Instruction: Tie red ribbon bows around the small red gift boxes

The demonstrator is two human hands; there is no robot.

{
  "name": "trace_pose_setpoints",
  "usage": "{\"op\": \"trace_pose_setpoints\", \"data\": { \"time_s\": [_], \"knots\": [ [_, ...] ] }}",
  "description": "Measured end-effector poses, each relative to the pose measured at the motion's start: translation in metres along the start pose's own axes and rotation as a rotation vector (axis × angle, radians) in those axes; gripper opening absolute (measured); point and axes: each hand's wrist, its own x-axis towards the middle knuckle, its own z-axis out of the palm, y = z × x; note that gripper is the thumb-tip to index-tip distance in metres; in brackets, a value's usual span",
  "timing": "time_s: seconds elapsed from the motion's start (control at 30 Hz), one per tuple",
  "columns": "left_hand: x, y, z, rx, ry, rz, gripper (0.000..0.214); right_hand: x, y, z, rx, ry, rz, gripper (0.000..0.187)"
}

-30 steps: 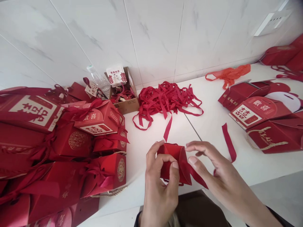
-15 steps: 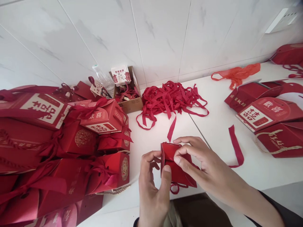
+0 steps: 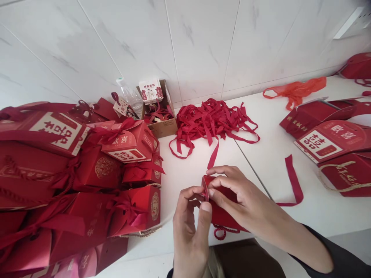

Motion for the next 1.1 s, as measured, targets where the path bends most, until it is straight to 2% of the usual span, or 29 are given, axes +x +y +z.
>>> {"op": "trace_pose_setpoints", "data": {
  "time_s": [0.23, 0.37, 0.47, 0.57, 0.7, 0.77, 0.8, 0.9, 0.97, 1.03, 1.1],
  "knots": [
    [0.014, 0.004, -0.005, 0.088, -0.095, -0.036, 0.028, 0.0, 0.003, -0.001, 0.019, -0.009, -0.007, 0.027],
    [0.017, 0.006, -0.006, 0.18, -0.054, -0.032, 0.033, -0.006, 0.007, -0.003, -0.015, 0.026, -0.024, 0.025],
    [0.021, 0.016, -0.01, 0.282, 0.017, 0.099, 0.032, -0.014, 0.013, -0.005, -0.047, 0.049, -0.012, 0.028],
    [0.024, 0.04, -0.014, 0.324, 0.124, 0.2, 0.03, -0.022, 0.019, -0.009, -0.042, 0.12, 0.06, 0.031],
    [0.031, 0.078, -0.013, 0.263, 0.416, 0.34, 0.023, -0.033, 0.032, -0.018, -0.062, 0.259, 0.17, 0.035],
    [0.035, 0.086, -0.014, 0.24, 0.537, 0.411, 0.019, -0.04, 0.039, -0.023, -0.083, 0.274, 0.221, 0.037],
    [0.037, 0.086, -0.015, 0.251, 0.558, 0.431, 0.017, -0.045, 0.043, -0.026, -0.086, 0.262, 0.244, 0.038],
    [0.035, 0.068, -0.02, 0.355, 0.499, 0.362, 0.021, -0.06, 0.052, -0.032, -0.06, 0.208, 0.29, 0.039],
    [0.028, 0.047, -0.025, 0.445, 0.359, 0.242, 0.023, -0.069, 0.054, -0.034, -0.042, 0.191, 0.311, 0.037],
    [0.018, 0.025, -0.029, 0.537, 0.189, 0.084, 0.039, -0.076, 0.055, -0.033, -0.028, 0.157, 0.32, 0.037],
    [0.012, 0.009, -0.03, 0.575, 0.079, -0.001, 0.047, -0.078, 0.055, -0.029, -0.011, 0.129, 0.329, 0.039]
  ]
}}
